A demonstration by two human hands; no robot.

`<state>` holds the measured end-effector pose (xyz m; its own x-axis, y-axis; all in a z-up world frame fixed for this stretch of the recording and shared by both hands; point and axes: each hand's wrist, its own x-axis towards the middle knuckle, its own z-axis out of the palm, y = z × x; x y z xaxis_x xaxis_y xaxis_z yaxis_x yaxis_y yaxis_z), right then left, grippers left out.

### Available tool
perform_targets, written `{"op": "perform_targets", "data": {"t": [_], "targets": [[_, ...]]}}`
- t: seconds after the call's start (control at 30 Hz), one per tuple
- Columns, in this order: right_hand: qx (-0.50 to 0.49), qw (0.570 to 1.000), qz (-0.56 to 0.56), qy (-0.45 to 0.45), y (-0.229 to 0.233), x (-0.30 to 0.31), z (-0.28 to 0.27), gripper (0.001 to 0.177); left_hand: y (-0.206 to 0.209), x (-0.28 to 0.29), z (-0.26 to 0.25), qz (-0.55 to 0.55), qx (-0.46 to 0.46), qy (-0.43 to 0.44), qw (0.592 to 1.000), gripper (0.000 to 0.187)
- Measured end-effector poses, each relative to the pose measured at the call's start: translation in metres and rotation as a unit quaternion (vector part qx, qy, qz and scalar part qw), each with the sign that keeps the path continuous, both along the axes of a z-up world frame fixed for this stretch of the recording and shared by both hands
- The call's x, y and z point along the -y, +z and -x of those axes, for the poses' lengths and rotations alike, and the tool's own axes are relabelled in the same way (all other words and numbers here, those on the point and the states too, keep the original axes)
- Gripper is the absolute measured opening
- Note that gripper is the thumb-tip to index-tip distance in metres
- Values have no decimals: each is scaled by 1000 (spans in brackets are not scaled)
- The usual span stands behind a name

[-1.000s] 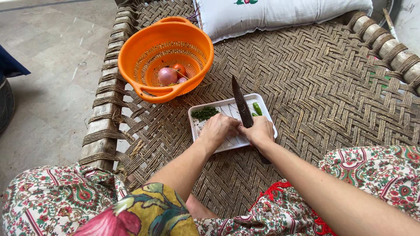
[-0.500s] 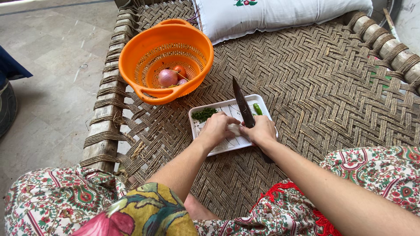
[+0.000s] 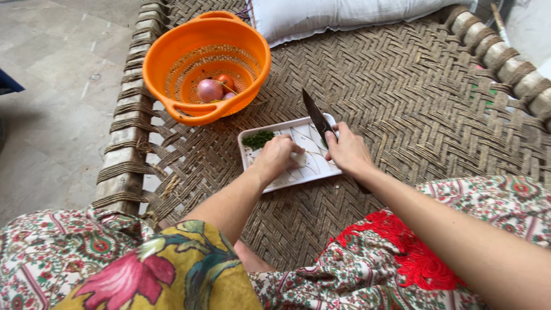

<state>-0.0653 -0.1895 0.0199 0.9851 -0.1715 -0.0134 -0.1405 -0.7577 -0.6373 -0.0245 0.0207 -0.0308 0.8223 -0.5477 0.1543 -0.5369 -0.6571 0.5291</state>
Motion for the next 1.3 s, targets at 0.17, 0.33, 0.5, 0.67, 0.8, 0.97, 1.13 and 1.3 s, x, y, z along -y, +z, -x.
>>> {"op": "perform_targets", "data": {"t": [0.17,0.33,0.5,0.67,0.8,0.97,1.13,1.3], "targets": [[-92,995,-5,37,23,20,14,30,9,1,4,-6,18,-4,1000,45],[-153,969,-195,17,14,5,32,27,13,12,21,-43,32,48,997,38],[-176,921,-345,-38,-15,-5,23,23,12,16,31,-34,26,83,996,31],[-149,928,-339,-33,-50,-23,15,26,4,13,27,9,39,83,996,26],[-146,936,-319,22,-45,-24,16,25,-5,12,17,-5,37,65,997,31],[-126,990,-60,-4,1,1,20,27,-15,7,1,0,91,30,995,34],[-66,978,188,58,51,38,40,43,-6,5,1,-19,50,9,999,35],[-219,908,335,127,114,46,59,45,9,5,5,-36,-10,4,999,30]]}}
